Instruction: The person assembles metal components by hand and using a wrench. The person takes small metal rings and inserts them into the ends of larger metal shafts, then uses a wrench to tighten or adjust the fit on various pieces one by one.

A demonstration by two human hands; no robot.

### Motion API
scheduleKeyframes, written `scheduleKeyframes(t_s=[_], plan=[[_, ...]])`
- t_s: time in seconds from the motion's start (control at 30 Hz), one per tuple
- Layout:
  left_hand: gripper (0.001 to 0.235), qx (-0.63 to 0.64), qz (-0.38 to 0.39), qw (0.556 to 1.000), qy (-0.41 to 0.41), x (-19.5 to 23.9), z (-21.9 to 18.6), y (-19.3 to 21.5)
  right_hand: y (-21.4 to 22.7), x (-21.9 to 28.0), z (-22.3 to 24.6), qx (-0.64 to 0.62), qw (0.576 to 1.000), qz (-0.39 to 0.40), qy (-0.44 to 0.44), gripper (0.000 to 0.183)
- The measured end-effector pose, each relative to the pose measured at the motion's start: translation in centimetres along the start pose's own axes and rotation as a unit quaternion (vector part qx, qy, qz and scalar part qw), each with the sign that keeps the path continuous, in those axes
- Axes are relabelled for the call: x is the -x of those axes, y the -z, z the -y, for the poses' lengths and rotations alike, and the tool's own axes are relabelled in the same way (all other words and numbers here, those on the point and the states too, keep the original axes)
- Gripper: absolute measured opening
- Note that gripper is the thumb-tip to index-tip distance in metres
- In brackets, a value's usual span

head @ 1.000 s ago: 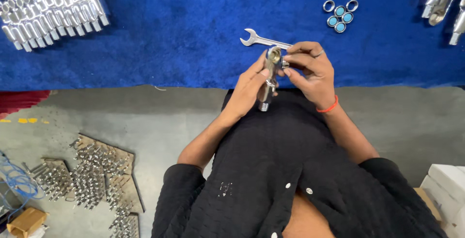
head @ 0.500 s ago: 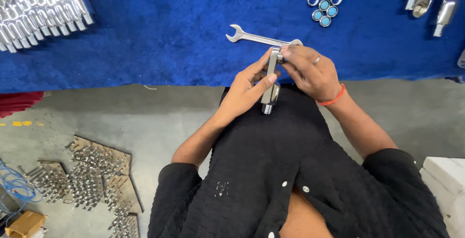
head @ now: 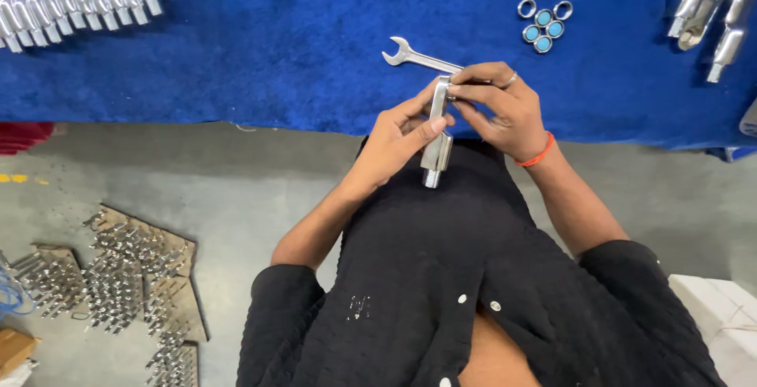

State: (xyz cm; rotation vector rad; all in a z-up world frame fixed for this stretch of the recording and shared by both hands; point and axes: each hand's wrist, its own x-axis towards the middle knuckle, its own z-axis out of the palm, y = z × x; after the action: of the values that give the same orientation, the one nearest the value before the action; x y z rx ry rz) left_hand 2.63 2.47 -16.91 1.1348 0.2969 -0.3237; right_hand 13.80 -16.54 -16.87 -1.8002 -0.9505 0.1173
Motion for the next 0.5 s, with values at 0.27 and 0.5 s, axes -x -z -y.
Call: scheduleKeyframes(t_s=[0.27,0.5], plan=[[0.067,0.025,0.016,0.999,-0.019,0.9,-1.3,1.6,-0.7,-1.7,0.8,0.06,0.995,0.02,0.077,0.026],[0.067,-0.176,-0.048,0.979,-0.09,0.5,-1.5,1.3,-3.8,-0.2,-0.9,-0.11,0.97,-0.069,-0.205,0.027]])
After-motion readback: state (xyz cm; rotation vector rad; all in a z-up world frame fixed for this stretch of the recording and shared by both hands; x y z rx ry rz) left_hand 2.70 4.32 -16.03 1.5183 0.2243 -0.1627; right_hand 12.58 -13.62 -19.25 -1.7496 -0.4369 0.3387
